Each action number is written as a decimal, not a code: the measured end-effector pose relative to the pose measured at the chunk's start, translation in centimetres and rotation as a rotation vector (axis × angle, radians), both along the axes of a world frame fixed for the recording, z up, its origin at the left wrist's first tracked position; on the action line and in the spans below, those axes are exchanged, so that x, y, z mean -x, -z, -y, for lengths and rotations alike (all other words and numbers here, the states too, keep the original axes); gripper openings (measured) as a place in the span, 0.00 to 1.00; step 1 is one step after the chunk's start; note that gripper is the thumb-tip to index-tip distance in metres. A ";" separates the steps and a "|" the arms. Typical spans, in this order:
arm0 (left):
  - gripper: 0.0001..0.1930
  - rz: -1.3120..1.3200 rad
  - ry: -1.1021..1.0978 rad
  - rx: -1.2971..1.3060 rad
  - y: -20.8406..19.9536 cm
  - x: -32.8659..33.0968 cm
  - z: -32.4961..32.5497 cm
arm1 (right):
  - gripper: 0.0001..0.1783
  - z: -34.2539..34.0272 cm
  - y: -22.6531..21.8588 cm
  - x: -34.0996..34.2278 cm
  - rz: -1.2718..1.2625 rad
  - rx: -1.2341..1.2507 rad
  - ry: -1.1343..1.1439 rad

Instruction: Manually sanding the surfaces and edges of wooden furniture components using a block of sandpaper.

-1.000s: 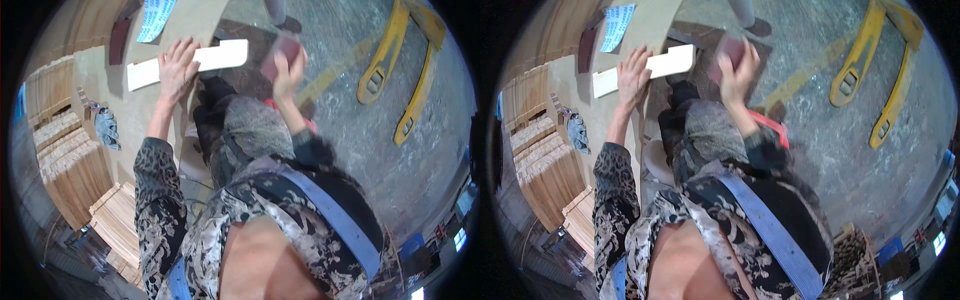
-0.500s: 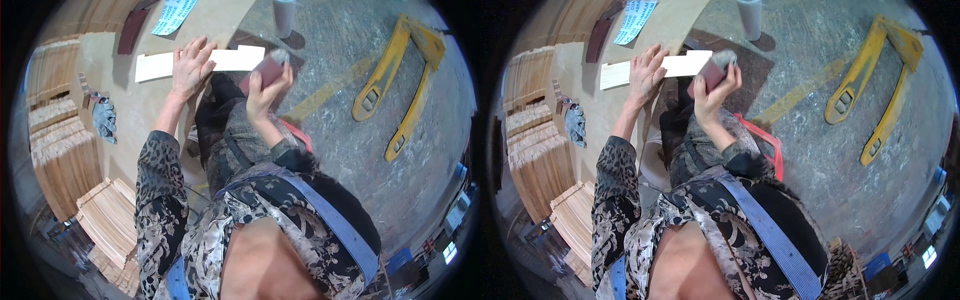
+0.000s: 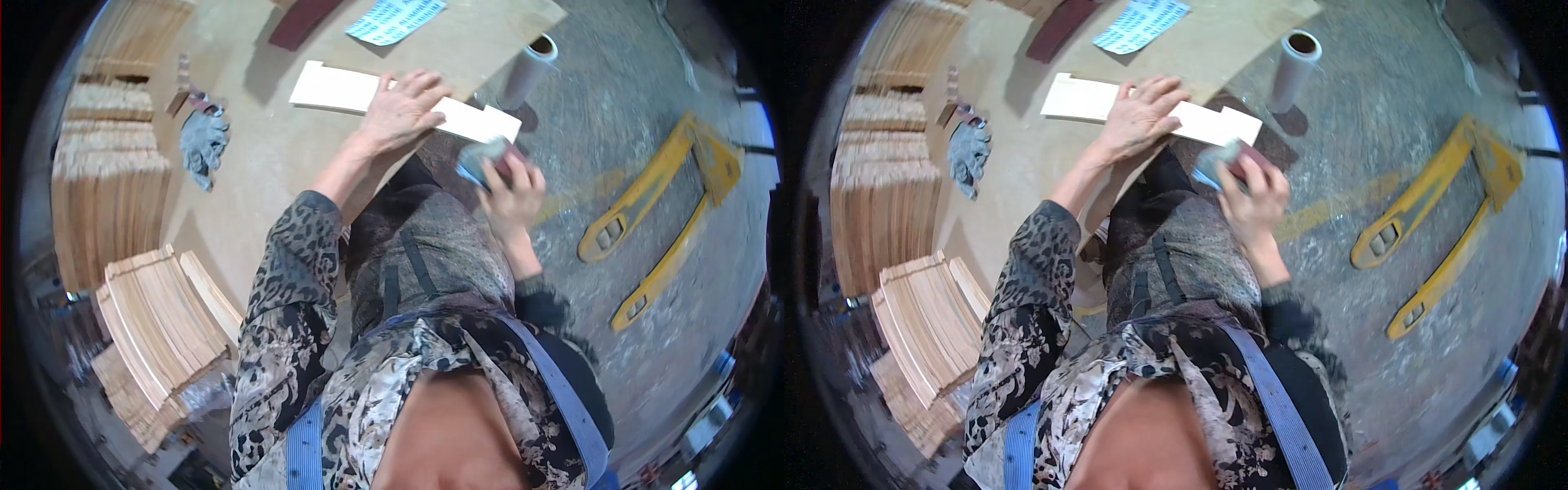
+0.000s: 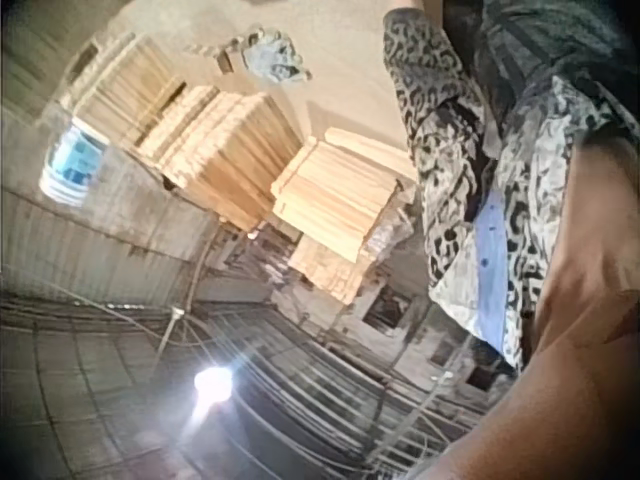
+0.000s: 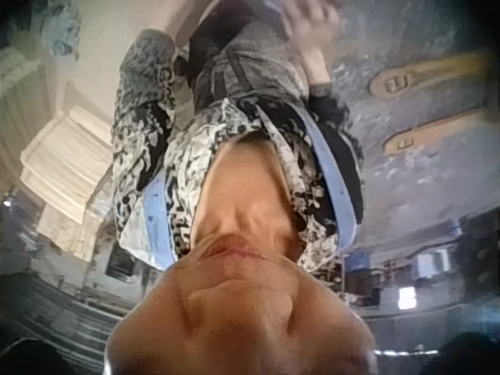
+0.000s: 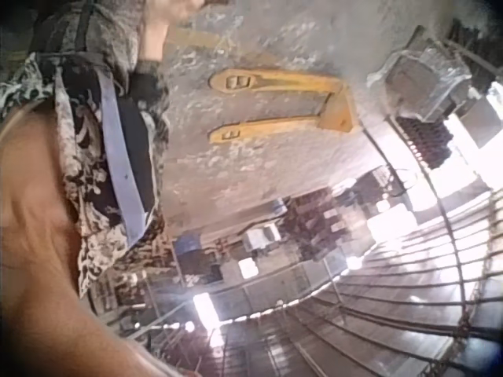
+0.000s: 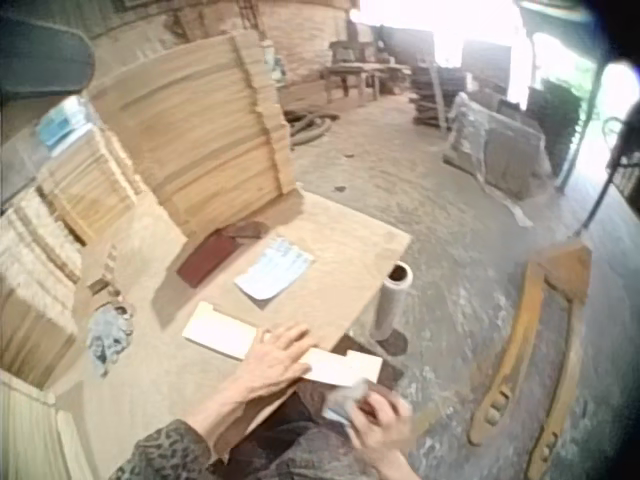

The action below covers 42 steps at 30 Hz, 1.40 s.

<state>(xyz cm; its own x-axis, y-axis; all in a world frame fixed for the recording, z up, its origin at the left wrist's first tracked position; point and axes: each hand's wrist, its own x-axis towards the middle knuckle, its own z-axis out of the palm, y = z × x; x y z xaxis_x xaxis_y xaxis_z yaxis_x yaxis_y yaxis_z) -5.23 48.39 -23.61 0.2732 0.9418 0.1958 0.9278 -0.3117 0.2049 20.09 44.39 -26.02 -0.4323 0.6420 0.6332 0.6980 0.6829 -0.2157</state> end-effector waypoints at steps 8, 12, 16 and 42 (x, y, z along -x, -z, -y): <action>0.39 0.020 0.088 0.008 -1.3 -0.8 1.2 | 0.31 -4.8 -1.0 -2.4 -1.933 1.402 -0.131; 0.30 -0.018 -0.068 -0.282 -3.0 -3.8 4.3 | 0.32 -2.6 -4.4 0.4 -1.762 1.652 -0.677; 0.23 0.315 -0.372 -0.631 -9.8 -4.3 10.2 | 0.39 1.4 -10.8 3.3 -1.606 1.569 -0.757; 0.15 0.527 -0.926 -0.963 -9.8 -1.7 36.1 | 0.19 0.9 -11.9 28.9 0.154 0.248 -0.902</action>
